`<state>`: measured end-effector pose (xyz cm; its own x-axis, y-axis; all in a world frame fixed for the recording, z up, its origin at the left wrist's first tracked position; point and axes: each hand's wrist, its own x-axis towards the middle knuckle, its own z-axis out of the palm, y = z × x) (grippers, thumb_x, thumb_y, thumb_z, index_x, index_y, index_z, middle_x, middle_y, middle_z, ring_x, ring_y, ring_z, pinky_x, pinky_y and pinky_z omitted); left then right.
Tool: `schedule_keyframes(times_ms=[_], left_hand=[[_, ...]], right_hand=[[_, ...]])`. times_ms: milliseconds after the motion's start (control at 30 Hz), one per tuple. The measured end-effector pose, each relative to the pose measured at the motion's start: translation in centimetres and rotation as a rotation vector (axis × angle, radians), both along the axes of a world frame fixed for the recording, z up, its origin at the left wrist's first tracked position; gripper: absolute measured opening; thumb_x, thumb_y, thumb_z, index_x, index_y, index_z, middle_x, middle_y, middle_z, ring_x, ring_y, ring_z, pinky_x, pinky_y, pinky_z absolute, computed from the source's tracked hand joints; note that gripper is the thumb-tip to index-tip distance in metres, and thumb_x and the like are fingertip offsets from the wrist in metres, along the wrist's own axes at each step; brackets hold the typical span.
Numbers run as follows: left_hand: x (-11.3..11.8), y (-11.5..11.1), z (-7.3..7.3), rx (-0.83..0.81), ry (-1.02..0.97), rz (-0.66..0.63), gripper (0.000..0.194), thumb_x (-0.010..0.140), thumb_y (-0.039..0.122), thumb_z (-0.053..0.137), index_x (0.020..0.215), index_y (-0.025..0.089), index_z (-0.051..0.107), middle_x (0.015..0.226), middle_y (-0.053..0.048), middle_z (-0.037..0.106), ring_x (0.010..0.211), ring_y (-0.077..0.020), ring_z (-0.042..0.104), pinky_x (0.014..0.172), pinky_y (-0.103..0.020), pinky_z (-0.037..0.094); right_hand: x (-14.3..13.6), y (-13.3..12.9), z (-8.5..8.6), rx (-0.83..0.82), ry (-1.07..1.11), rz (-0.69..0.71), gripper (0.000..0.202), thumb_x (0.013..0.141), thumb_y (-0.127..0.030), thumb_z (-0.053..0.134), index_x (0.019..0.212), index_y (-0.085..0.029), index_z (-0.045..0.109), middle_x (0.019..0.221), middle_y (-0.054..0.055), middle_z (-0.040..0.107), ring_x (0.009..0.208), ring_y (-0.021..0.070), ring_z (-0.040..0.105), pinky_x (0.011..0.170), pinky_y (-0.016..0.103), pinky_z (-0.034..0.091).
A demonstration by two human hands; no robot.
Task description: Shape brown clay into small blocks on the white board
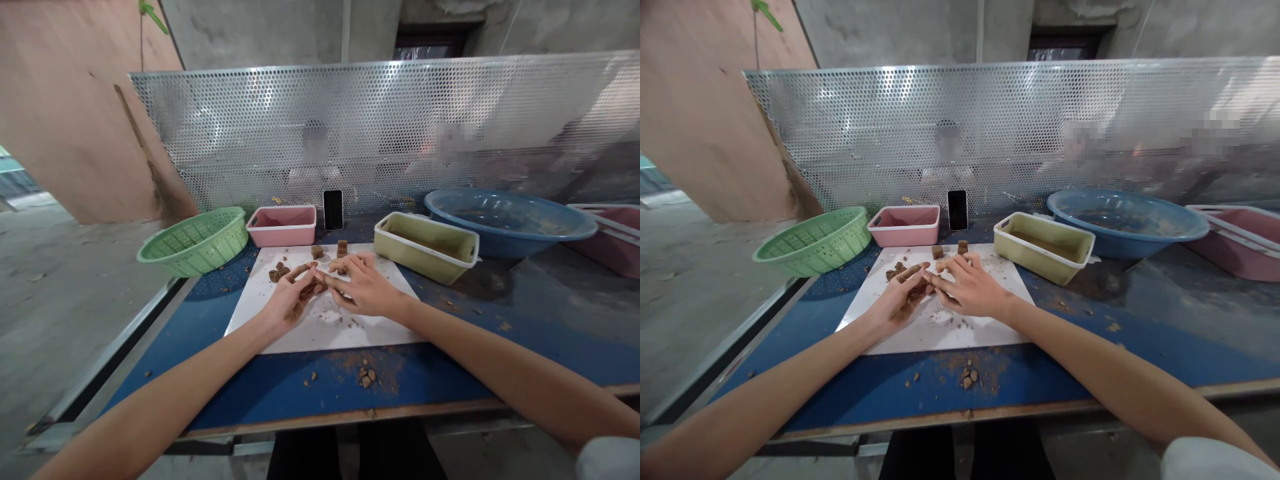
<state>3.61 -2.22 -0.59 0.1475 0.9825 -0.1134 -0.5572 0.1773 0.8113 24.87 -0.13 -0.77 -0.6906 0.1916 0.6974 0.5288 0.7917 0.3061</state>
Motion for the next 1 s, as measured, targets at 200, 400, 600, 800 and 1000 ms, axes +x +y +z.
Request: schedule_keyframes(times_ms=[200,400,600,800,1000], left_hand=[[0.0,0.1,-0.1,0.012,-0.011,-0.014,0.029,0.083,0.015,0.089,0.107,0.013,0.072,0.087,-0.006,0.079,0.077,-0.0144,0.076,0.08,-0.025,0.062],[0.1,-0.2,0.0,-0.018,0.008,-0.018,0.029,0.087,0.013,0.085,0.112,0.013,0.071,0.091,-0.008,0.08,0.079,-0.015,0.078,0.078,-0.023,0.064],[0.0,0.0,0.0,-0.039,-0.002,-0.015,0.023,0.09,0.014,0.081,0.111,0.015,0.071,0.094,-0.008,0.08,0.082,-0.0148,0.078,0.081,-0.023,0.064],[0.1,-0.1,-0.2,0.006,0.024,-0.052,0.023,0.087,0.023,0.087,0.105,0.016,0.075,0.104,-0.007,0.08,0.09,-0.0145,0.075,0.081,-0.023,0.061],[0.3,-0.4,-0.3,0.029,0.053,-0.107,0.032,0.083,0.033,0.091,0.107,0.018,0.076,0.111,-0.007,0.079,0.09,-0.0147,0.073,0.086,-0.027,0.059]], right_hand=[[-0.1,-0.2,-0.2,-0.007,0.059,0.005,0.034,0.099,-0.022,0.059,0.131,-0.026,0.068,0.115,0.008,0.069,0.104,0.0241,0.059,0.09,0.045,0.038],[-0.1,-0.2,-0.2,0.049,0.131,0.031,0.028,0.096,-0.022,0.061,0.123,-0.024,0.07,0.11,0.007,0.069,0.1,0.0227,0.06,0.088,0.044,0.039],[0.1,0.1,-0.2,0.066,0.128,0.078,0.028,0.098,-0.019,0.06,0.124,-0.024,0.068,0.107,0.006,0.069,0.098,0.021,0.06,0.088,0.042,0.039],[-0.7,0.1,-0.9,-0.057,0.238,-0.058,0.03,0.103,-0.038,0.068,0.13,-0.025,0.067,0.11,0.008,0.069,0.106,0.0238,0.06,0.093,0.042,0.038],[-1.2,0.3,-1.7,-0.153,0.334,-0.07,0.017,0.103,-0.039,0.07,0.112,-0.026,0.074,0.103,0.006,0.068,0.101,0.023,0.06,0.096,0.042,0.038]])
